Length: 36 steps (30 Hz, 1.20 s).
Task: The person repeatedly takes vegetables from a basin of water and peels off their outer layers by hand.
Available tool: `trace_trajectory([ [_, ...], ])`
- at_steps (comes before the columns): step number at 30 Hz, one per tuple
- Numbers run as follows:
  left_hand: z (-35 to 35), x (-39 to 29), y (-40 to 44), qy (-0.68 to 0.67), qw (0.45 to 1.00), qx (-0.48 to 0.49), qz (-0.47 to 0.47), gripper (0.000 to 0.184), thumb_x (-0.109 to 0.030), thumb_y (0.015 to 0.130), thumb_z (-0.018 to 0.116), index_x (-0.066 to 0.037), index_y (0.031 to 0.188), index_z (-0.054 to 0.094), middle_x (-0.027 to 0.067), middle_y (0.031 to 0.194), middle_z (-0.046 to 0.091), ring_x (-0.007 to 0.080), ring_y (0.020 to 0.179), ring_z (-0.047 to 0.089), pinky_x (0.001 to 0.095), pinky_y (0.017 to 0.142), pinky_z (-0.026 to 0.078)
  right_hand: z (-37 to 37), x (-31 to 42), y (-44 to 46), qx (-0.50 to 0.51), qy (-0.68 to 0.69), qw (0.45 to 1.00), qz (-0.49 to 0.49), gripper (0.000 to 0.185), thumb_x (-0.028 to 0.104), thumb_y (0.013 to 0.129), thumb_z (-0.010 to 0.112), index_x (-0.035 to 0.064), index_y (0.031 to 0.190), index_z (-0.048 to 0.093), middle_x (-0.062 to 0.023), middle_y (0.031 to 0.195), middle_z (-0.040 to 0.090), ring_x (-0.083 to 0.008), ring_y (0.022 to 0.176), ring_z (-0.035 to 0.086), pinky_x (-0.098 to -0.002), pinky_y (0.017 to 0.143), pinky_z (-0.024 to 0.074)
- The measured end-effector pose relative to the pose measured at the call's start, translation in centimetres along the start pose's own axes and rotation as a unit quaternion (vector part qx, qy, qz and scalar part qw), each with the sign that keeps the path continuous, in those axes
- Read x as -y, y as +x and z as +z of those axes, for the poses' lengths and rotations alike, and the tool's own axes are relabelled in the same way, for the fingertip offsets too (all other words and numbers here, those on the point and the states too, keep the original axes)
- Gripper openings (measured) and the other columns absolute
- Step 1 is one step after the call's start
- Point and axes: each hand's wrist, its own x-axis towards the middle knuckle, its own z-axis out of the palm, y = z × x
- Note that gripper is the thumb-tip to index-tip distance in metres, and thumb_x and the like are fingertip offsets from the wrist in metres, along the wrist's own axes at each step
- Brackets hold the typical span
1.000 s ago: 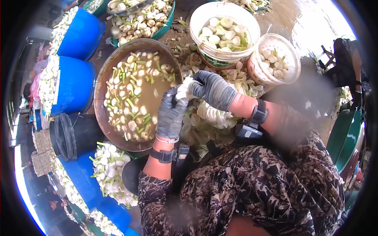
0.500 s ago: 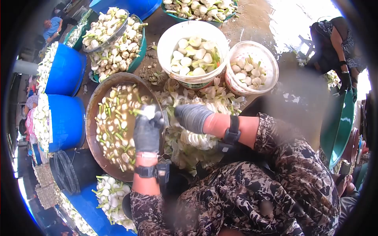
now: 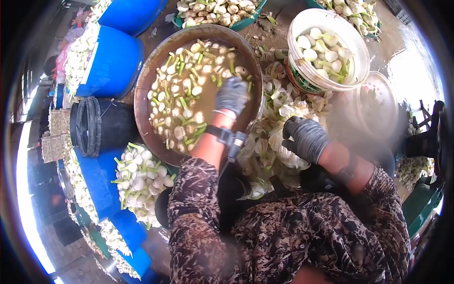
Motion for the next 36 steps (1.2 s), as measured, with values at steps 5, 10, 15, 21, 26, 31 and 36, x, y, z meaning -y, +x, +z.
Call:
trace_trajectory([
  [5, -8.3, 10.2, 1.9, 0.337, 0.916, -0.074, -0.204, 0.055, -0.037, 0.088, 0.058, -0.006, 0.132, 0.054, 0.0209, 0.136, 0.053, 0.0335, 0.126, 0.052, 0.04, 0.105, 0.042, 0.7, 0.2, 0.8, 0.054, -0.036, 0.997, -0.038, 0.024, 0.028, 0.084, 0.061, 0.007, 0.093, 0.064, -0.0163, 0.093, 0.066, -0.0366, 0.088, 0.065, -0.047, 0.078, 0.0505],
  [10, -7.0, 15.4, 0.9, 0.492, 0.832, 0.133, -0.22, 0.056, -0.039, 0.089, 0.055, -0.002, 0.132, 0.054, 0.0206, 0.138, 0.052, 0.0363, 0.126, 0.052, 0.0407, 0.107, 0.04, 1.5, 0.2, 1.7, 0.071, -0.017, 0.994, -0.085, 0.027, 0.031, 0.082, 0.06, 0.006, 0.089, 0.066, -0.0171, 0.089, 0.067, -0.0368, 0.083, 0.066, -0.0463, 0.075, 0.0521],
  [15, -6.4, 18.2, 1.2, 0.438, 0.877, 0.152, -0.126, 0.055, -0.035, 0.092, 0.058, -0.006, 0.137, 0.049, 0.0219, 0.135, 0.053, 0.0355, 0.117, 0.058, 0.0415, 0.099, 0.046, 0.3, 1.3, 2.6, 0.085, -0.054, 0.995, -0.026, 0.036, 0.039, 0.088, 0.057, 0.0049, 0.082, 0.067, -0.0181, 0.079, 0.065, -0.0372, 0.077, 0.064, -0.0459, 0.073, 0.0505],
  [21, -5.5, 7.2, -4.1, -0.294, 0.94, 0.134, -0.107, 0.045, -0.016, 0.093, 0.062, -0.003, 0.132, 0.045, 0.0146, 0.118, 0.057, 0.0289, 0.107, 0.06, 0.0434, 0.082, 0.06, -0.4, 0.6, 2.6, -0.216, 0.123, 0.966, -0.066, 0.021, 0.026, 0.088, 0.061, 0.0062, 0.092, 0.067, -0.017, 0.088, 0.067, -0.037, 0.083, 0.065, -0.0463, 0.073, 0.0514],
  [26, -2.7, -0.6, -10.4, -0.234, 0.956, 0.161, 0.073, 0.052, -0.022, 0.091, 0.066, -0.003, 0.134, 0.043, 0.0131, 0.124, 0.051, 0.0268, 0.113, 0.056, 0.046, 0.088, 0.057, -1.3, 0.7, 2.5, -0.304, 0.226, 0.923, -0.064, 0.017, 0.023, 0.086, 0.064, 0.0075, 0.092, 0.066, -0.0147, 0.085, 0.068, -0.0346, 0.081, 0.065, -0.0432, 0.072, 0.0523],
  [31, -0.8, -3.4, -13.9, -0.086, 0.98, 0.101, 0.151, 0.052, -0.023, 0.089, 0.07, -0.002, 0.131, 0.047, 0.0104, 0.122, 0.053, 0.0196, 0.112, 0.054, 0.0338, 0.095, 0.05, -1.9, 1.5, 0.9, -0.318, 0.211, 0.923, -0.054, 0.018, 0.026, 0.086, 0.063, 0.0088, 0.089, 0.067, -0.0132, 0.084, 0.068, -0.034, 0.08, 0.066, -0.043, 0.071, 0.0523],
  [36, 1.5, -5.7, -16.1, -0.026, 0.982, 0.03, 0.184, 0.048, -0.009, 0.086, 0.069, 0.0, 0.128, 0.047, 0.0101, 0.12, 0.054, 0.0186, 0.111, 0.054, 0.0326, 0.099, 0.045, -1.8, 2.4, 0.0, -0.349, 0.144, 0.925, -0.036, 0.012, 0.017, 0.083, 0.066, 0.0059, 0.084, 0.062, -0.0142, 0.076, 0.065, -0.0338, 0.072, 0.064, -0.0409, 0.063, 0.0517],
])
